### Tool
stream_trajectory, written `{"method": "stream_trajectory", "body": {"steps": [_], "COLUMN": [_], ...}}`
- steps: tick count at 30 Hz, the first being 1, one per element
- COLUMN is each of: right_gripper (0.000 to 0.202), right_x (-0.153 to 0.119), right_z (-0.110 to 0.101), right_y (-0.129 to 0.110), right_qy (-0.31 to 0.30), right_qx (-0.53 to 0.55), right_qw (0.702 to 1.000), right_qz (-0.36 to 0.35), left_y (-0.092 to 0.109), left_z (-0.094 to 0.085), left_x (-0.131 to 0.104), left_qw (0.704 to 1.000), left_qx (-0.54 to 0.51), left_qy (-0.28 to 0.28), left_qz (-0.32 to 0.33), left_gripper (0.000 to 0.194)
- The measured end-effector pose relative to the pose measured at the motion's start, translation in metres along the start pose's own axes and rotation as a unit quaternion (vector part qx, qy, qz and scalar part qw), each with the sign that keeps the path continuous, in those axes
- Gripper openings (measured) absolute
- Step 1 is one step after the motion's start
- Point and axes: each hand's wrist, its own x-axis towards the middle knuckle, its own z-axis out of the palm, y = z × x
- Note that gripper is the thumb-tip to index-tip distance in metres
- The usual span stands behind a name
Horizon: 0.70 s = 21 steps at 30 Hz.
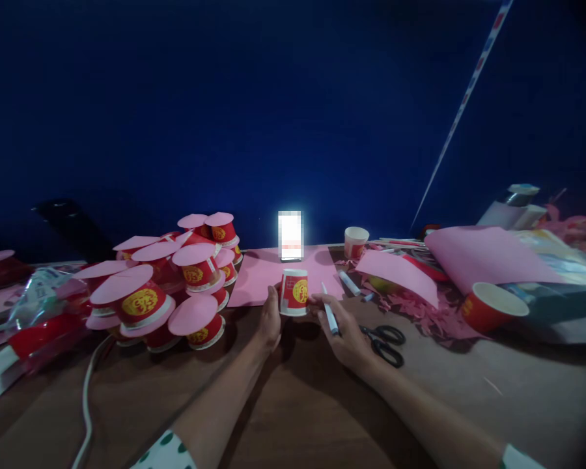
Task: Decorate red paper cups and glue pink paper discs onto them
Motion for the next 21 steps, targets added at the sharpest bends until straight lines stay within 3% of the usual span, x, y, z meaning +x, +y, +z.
{"method": "stream_trajectory", "body": {"steps": [10, 16, 21], "right_gripper": [0.033, 0.031, 0.028], "right_x": [0.001, -0.004, -0.013], "right_z": [0.0, -0.007, -0.015], "right_y": [0.0, -0.004, -0.009], "right_qy": [-0.004, 0.092, 0.076], "right_qx": [-0.002, 0.01, 0.014], "right_qw": [1.0, 0.995, 0.993], "right_qz": [0.001, -0.039, -0.092], "left_y": [-0.005, -0.005, -0.007], "left_z": [-0.004, -0.004, -0.006], "left_x": [0.0, 0.002, 0.005], "left_qw": [0.999, 0.999, 0.999], "left_qx": [0.024, 0.046, 0.046], "left_qy": [-0.031, 0.004, 0.019], "left_qz": [-0.008, 0.01, -0.003], "left_gripper": [0.06, 0.062, 0.062]}}
